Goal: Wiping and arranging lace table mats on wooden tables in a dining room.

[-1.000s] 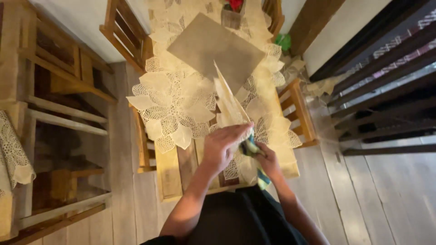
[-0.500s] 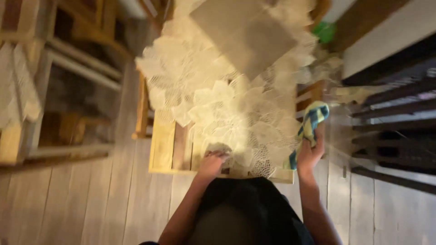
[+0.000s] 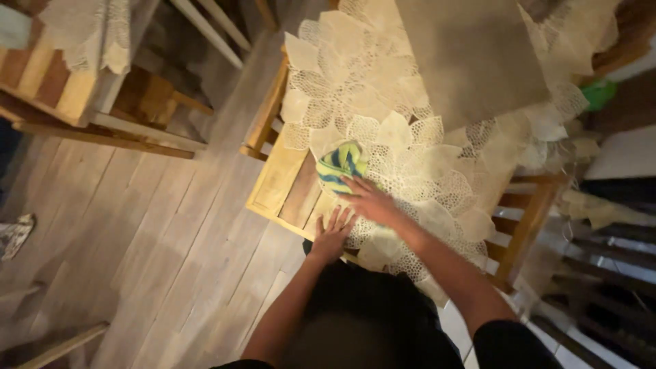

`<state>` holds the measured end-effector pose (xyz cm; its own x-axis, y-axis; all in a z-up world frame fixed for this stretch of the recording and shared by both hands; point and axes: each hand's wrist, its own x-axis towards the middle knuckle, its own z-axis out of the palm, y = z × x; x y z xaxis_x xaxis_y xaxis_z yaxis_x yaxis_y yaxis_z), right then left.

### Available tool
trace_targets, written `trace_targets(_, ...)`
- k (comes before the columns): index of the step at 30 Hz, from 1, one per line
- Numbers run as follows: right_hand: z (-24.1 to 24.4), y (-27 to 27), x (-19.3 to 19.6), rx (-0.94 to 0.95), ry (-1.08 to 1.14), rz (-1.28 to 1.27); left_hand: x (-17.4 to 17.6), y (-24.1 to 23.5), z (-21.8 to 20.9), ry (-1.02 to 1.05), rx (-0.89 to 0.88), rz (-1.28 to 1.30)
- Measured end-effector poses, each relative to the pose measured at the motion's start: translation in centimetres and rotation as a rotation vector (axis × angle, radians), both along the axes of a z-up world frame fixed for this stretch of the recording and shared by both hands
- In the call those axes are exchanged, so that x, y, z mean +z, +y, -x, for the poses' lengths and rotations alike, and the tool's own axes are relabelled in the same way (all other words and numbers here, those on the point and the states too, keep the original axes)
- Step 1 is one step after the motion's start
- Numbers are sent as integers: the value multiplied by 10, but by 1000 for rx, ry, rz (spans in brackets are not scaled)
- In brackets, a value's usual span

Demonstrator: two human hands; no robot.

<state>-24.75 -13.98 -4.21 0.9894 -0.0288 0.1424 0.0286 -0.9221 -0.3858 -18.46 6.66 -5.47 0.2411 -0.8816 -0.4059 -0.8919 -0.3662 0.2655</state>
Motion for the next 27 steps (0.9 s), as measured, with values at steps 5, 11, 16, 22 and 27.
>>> trace_targets(5, 5, -91, -36, -455, 102, -541, 7, -1, 3, 124, 61, -40)
trace_targets(11, 68, -83, -135, -686, -189, -407, -11, 4, 2, 125, 2, -46)
trace_targets(16, 142, -16, -40, -194, 57, -703, -56, 10, 2, 58, -69, -55)
trace_targets(22, 217, -112, -120, -184, 370, -315, -37, 5, 0, 85, -53, -51)
trace_targets(27, 165, -61, -194, -934, -26, 76, -41, 8, 1, 120, -56, 88)
